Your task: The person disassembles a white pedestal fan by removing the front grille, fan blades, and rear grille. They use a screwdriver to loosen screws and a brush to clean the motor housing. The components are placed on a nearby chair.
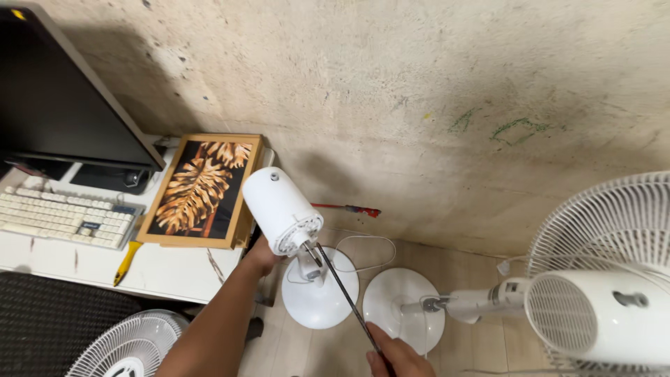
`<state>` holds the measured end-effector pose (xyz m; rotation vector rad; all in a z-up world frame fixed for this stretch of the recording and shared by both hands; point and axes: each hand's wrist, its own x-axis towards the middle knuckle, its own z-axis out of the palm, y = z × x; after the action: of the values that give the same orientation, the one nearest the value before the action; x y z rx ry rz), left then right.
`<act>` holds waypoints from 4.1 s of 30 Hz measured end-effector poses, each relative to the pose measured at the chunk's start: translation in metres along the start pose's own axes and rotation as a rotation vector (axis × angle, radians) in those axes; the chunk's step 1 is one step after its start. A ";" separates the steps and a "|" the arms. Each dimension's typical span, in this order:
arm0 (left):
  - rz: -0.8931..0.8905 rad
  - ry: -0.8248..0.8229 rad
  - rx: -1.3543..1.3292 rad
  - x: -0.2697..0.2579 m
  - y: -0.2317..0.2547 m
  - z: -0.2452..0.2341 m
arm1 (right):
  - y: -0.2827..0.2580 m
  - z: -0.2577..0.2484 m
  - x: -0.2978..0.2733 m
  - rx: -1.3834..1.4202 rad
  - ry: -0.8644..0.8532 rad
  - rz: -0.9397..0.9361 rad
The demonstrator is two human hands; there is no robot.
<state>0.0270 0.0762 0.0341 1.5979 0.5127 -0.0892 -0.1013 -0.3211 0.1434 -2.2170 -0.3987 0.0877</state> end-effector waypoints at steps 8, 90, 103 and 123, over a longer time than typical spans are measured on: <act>0.541 0.673 0.202 -0.078 0.132 -0.039 | -0.096 -0.057 0.029 0.133 -0.175 0.147; 0.216 -0.004 1.125 -0.122 0.249 0.008 | -0.173 -0.073 0.070 -0.208 -0.159 0.141; 0.188 0.041 1.159 -0.120 0.246 0.011 | -0.156 -0.040 0.066 -0.380 0.041 -0.066; 0.225 0.012 1.131 -0.124 0.248 0.009 | -0.111 -0.056 0.104 0.568 -0.616 0.514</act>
<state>0.0107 0.0328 0.3075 2.7491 0.2755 -0.2242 -0.0192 -0.2664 0.2724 -1.6349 -0.0914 1.0421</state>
